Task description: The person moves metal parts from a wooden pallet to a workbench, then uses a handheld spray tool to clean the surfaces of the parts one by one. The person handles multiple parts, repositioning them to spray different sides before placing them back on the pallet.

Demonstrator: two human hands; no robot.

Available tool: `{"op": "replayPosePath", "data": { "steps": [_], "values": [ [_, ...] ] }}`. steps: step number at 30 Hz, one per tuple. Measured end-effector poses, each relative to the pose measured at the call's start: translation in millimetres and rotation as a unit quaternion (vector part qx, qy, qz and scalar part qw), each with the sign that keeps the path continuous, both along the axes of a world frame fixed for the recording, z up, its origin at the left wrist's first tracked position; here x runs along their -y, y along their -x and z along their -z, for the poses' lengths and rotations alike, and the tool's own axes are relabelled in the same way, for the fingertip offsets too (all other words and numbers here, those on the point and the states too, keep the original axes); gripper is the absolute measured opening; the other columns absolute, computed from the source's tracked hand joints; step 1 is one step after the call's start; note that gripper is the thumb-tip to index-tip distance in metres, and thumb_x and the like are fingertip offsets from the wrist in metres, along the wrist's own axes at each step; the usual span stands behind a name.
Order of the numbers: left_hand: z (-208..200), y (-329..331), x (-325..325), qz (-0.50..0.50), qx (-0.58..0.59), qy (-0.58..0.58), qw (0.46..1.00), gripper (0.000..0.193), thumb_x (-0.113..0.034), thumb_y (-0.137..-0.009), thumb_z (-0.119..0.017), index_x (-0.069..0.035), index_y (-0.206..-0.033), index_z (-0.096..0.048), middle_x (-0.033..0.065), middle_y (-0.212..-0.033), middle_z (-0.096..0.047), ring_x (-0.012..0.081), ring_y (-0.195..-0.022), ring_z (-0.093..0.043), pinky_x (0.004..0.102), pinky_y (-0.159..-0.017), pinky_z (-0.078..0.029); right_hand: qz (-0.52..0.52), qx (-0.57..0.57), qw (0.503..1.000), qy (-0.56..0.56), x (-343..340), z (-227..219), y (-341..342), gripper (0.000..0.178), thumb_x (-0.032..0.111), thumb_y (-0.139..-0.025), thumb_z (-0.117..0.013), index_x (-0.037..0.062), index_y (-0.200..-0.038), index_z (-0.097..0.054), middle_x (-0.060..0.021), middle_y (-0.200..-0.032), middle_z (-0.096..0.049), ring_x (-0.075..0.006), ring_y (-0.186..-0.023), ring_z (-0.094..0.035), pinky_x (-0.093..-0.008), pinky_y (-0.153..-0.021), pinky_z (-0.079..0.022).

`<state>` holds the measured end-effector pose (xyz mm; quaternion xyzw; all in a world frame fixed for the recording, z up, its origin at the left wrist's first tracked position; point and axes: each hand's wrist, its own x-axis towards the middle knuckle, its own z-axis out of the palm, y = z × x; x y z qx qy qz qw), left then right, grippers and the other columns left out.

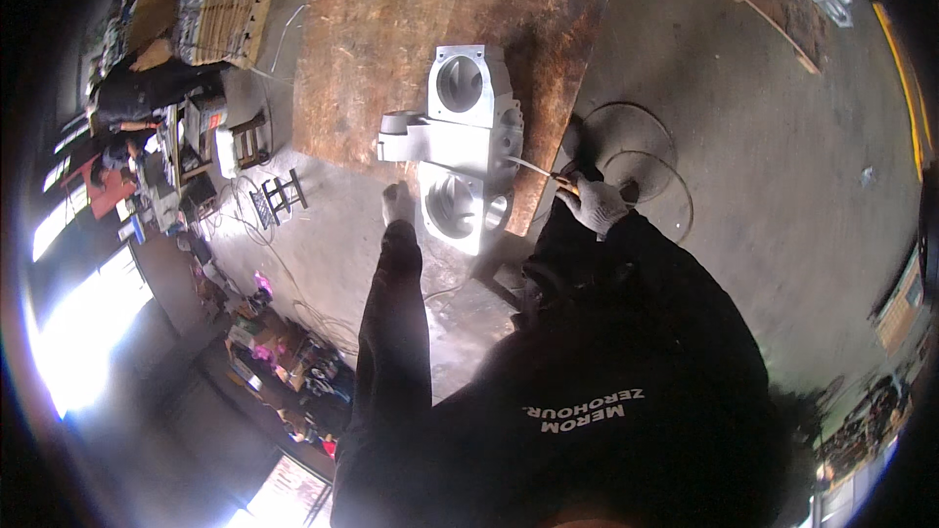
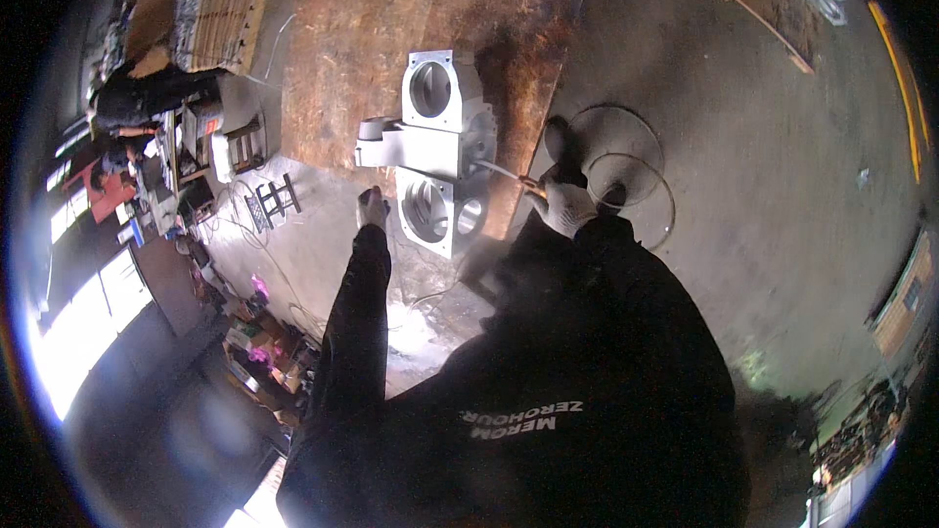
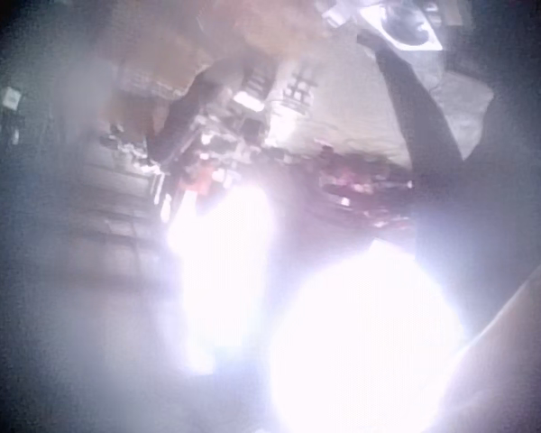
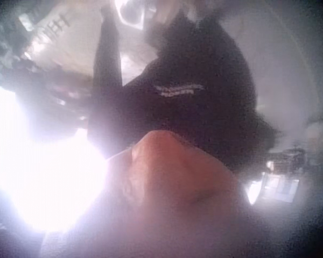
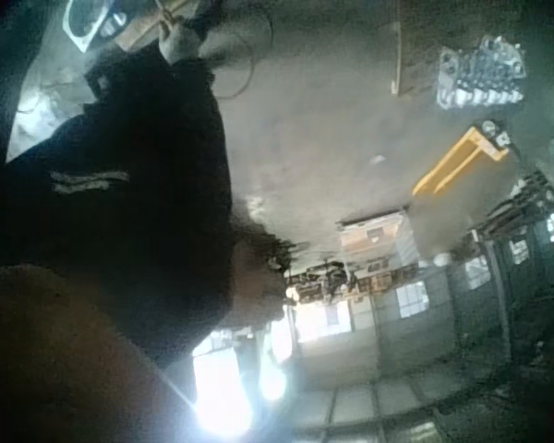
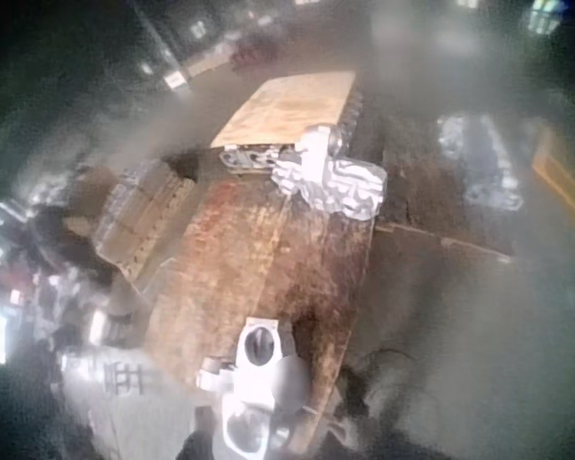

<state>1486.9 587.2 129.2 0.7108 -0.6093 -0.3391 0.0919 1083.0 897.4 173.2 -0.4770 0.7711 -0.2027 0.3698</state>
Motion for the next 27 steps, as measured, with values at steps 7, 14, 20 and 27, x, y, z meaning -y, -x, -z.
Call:
{"op": "replayPosePath", "data": {
  "steps": [7,14,20,27],
  "values": [
    [31.6,58.3,91.9,-0.347,-0.255,-0.227,0.873,0.057,-0.068,-0.092,-0.042,-0.013,-0.089,-0.054,0.0045,-0.072,-0.045,0.0176,-0.057,-0.048,0.0366,-0.051,-0.044,0.177,0.320,0.930,0.043,-1.8,61.2,-6.2,0.036,0.044,-0.094,-0.058,0.0083,-0.094,-0.058,-0.0126,-0.069,-0.062,-0.0257,-0.055,-0.061,-0.0402,-0.049,-0.048],
    [56.6,63.7,111.9,-0.448,-0.359,-0.219,0.789,0.059,-0.061,-0.098,-0.031,-0.008,-0.104,-0.057,0.0153,-0.118,-0.056,0.0325,-0.110,-0.055,0.0554,-0.095,-0.048,0.239,0.537,0.785,-0.198,5.0,7.1,54.1,0.042,0.048,-0.097,-0.054,0.0076,-0.084,-0.055,-0.0015,-0.049,-0.046,-0.0140,-0.038,-0.047,-0.0302,-0.037,-0.039],
    [59.5,74.8,111.5,0.260,0.210,-0.071,0.940,0.030,-0.032,-0.082,-0.058,-0.006,-0.094,-0.066,0.0154,-0.099,-0.067,0.0290,-0.096,-0.065,0.0433,-0.083,-0.052,0.144,0.279,0.945,-0.090,-52.6,-20.2,75.1,0.035,0.039,-0.098,-0.056,0.0051,-0.104,-0.063,-0.0043,-0.071,-0.063,-0.0128,-0.058,-0.061,-0.0280,-0.051,-0.047],
    [28.1,97.5,54.3,0.246,0.173,0.025,0.953,0.024,-0.029,-0.084,-0.063,-0.006,-0.089,-0.069,0.0134,-0.082,-0.071,0.0274,-0.075,-0.069,0.0405,-0.071,-0.056,0.098,0.245,0.949,-0.173,-99.5,-35.6,117.5,0.042,0.037,-0.097,-0.056,0.0012,-0.119,-0.060,-0.0140,-0.098,-0.069,-0.0236,-0.096,-0.065,-0.0349,-0.083,-0.050]
  ]
}}
